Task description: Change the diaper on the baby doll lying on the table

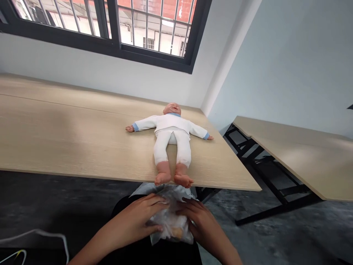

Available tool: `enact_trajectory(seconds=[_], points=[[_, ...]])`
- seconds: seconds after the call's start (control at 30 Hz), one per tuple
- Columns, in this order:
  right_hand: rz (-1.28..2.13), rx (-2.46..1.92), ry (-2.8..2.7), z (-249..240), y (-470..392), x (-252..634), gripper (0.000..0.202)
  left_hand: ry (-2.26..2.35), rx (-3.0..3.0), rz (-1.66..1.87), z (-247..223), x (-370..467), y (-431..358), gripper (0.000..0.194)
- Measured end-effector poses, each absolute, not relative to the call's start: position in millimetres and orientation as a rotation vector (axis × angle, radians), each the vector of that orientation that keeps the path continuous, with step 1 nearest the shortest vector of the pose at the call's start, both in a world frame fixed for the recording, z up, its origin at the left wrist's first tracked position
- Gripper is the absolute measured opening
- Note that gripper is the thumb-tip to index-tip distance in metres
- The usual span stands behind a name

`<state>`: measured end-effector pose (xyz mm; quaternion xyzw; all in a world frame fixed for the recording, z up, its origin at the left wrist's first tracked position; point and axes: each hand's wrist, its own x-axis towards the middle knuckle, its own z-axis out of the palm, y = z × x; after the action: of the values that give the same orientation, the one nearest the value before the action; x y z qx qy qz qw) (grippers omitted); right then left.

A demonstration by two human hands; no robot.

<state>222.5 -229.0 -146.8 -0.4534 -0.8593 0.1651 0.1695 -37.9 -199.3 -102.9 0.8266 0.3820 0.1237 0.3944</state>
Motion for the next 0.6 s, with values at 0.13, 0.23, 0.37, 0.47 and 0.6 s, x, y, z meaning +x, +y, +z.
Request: enact_trajectory(seconds=[0.13, 0.23, 0.37, 0.47, 0.6], points=[[0.258, -1.046, -2.168, -109.6, -231.4, 210.4, 0.028, 0.921, 2.046, 0.402, -103.2, -25.9, -200.4, 0.079], [0.101, -0.954, -2.002, -73.1, -235.8, 203.0, 0.024, 0.861, 1.946, 0.565, -93.1, -19.4, -202.9, 0.068], [0.028, -1.047, -1.801, -28.1, -225.6, 194.6, 0.020, 0.808, 1.688, 0.740, -82.4, -13.7, -201.4, 0.045], [0.050, -1.124, -1.658, 0.3, -200.5, 190.7, 0.015, 0.758, 1.540, 0.764, -82.9, -9.6, -196.7, 0.050], [0.166, -1.191, -1.646, 20.0, -149.0, 198.0, 0.023, 0.754, 1.329, 0.758, -88.6, -6.0, -192.4, 0.049]])
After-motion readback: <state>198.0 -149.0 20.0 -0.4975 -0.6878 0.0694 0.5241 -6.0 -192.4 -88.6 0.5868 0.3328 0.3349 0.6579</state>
